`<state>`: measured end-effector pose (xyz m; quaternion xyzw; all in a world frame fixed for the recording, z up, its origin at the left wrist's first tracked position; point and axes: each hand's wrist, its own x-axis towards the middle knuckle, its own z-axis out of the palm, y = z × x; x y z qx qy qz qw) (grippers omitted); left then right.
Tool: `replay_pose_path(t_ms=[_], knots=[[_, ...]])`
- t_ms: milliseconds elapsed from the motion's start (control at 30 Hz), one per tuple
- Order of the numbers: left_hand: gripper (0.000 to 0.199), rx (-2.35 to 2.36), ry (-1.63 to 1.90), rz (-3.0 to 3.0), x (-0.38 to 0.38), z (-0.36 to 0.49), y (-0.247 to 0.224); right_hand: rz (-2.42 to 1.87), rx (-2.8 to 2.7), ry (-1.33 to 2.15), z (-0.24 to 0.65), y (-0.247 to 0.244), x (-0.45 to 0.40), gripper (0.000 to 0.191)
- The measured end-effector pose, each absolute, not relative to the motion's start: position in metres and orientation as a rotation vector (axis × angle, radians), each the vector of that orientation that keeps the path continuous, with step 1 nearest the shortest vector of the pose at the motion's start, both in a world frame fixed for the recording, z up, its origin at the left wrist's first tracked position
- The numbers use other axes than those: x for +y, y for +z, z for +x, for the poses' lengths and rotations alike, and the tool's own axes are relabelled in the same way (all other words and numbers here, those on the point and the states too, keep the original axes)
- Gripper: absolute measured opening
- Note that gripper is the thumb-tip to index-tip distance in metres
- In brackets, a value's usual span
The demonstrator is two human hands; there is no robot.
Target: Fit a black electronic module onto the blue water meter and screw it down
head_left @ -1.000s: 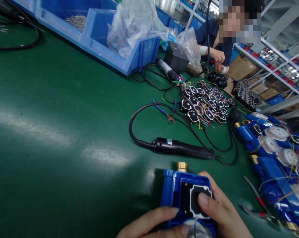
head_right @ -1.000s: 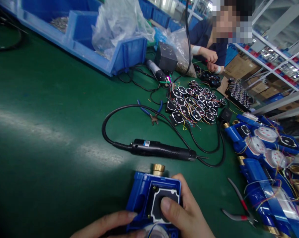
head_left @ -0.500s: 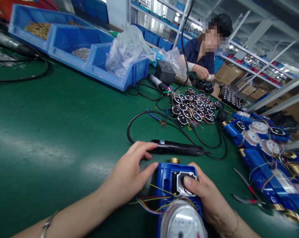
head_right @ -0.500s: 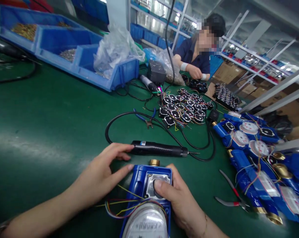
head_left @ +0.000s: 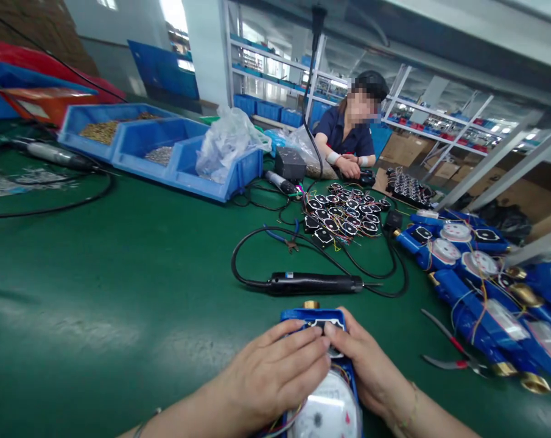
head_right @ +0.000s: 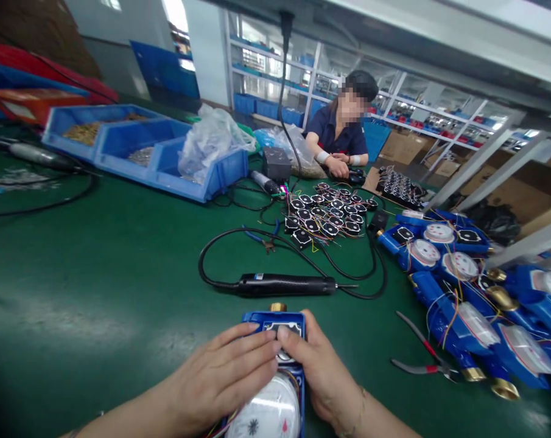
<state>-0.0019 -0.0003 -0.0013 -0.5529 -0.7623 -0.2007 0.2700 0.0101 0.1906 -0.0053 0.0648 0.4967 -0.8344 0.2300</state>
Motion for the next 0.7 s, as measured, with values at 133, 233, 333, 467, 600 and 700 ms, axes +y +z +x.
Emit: replay_pose_path(t_ms=[133,233,333,467,600,700], knots=[[0.03,-2.097,-0.534,-1.427,0.001,0.0,0.0,0.154,1.481,-2.226,0.015,-0.006,0.188,0.047],[0.03,-2.115,-0.547,-1.429,0.002,-0.001,-0.005,0.065,1.684,-2.082,0.012,-0.008,0.198,0.048],[0.028,-2.108,-0.58,-1.441,0.003,-0.003,-0.011,-0.075,2.058,-1.823,-0.005,-0.005,0.217,0.054],[0.029,-2.12,-0.658,-1.463,0.004,-0.002,-0.011,-0.292,2.671,-1.402,-0.046,0.007,0.23,0.04],[0.031,-2.117,-0.69,-1.363,0.001,0.005,-0.012,-0.643,2.816,-0.972,-0.084,0.011,0.211,0.05],[0.032,-2.16,-0.52,-1.368,-0.002,0.009,-0.014,-0.761,2.812,-0.763,-0.1,0.002,0.193,0.064]])
